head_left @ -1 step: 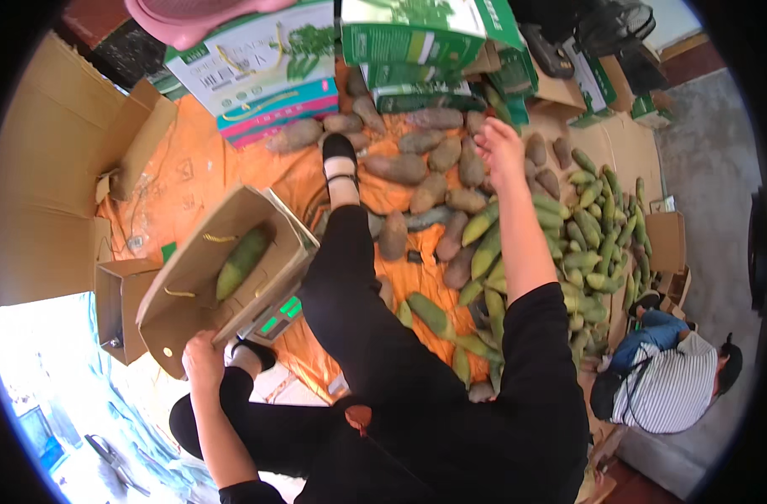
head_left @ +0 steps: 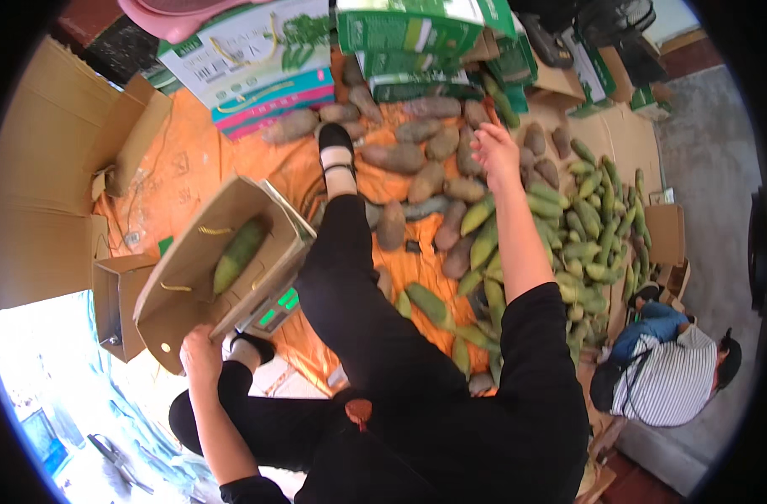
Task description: Sorting, weighing, and packing cucumbers into cardboard boxes.
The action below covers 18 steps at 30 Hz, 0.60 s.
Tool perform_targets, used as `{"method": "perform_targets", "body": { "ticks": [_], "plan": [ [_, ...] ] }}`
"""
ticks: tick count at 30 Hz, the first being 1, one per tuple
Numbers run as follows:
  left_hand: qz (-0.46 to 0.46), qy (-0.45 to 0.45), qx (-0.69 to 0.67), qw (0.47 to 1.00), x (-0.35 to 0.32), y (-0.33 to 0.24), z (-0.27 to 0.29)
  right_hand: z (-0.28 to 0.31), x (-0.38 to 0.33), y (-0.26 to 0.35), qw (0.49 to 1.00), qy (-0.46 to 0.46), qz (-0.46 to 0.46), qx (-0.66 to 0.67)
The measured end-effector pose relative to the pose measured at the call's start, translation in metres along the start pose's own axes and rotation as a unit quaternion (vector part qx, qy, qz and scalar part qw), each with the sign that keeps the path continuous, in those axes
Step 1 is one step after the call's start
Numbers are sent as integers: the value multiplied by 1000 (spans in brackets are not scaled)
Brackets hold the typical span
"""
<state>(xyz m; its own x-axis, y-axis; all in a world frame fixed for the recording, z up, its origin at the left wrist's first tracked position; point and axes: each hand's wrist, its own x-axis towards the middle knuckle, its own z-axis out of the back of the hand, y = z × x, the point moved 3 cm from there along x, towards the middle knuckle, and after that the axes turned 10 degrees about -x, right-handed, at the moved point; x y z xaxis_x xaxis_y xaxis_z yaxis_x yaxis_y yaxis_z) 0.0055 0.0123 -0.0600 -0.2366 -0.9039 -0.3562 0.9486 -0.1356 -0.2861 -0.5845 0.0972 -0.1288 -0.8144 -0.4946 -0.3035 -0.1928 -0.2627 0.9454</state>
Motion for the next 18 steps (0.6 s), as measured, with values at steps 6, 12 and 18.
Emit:
{"method": "perform_targets", "body": {
  "ticks": [6,12,18],
  "plan": [
    [20,36,-8,999,2,-16,1,74,-89,-173,976,-10,-74,-203],
    [27,14,-14,999,-5,-12,-1,131,-196,-270,827,31,-84,-555],
    [-14,15,-15,1000,-7,-7,-5,118,-229,-283,803,162,-162,-550]
  ]
}}
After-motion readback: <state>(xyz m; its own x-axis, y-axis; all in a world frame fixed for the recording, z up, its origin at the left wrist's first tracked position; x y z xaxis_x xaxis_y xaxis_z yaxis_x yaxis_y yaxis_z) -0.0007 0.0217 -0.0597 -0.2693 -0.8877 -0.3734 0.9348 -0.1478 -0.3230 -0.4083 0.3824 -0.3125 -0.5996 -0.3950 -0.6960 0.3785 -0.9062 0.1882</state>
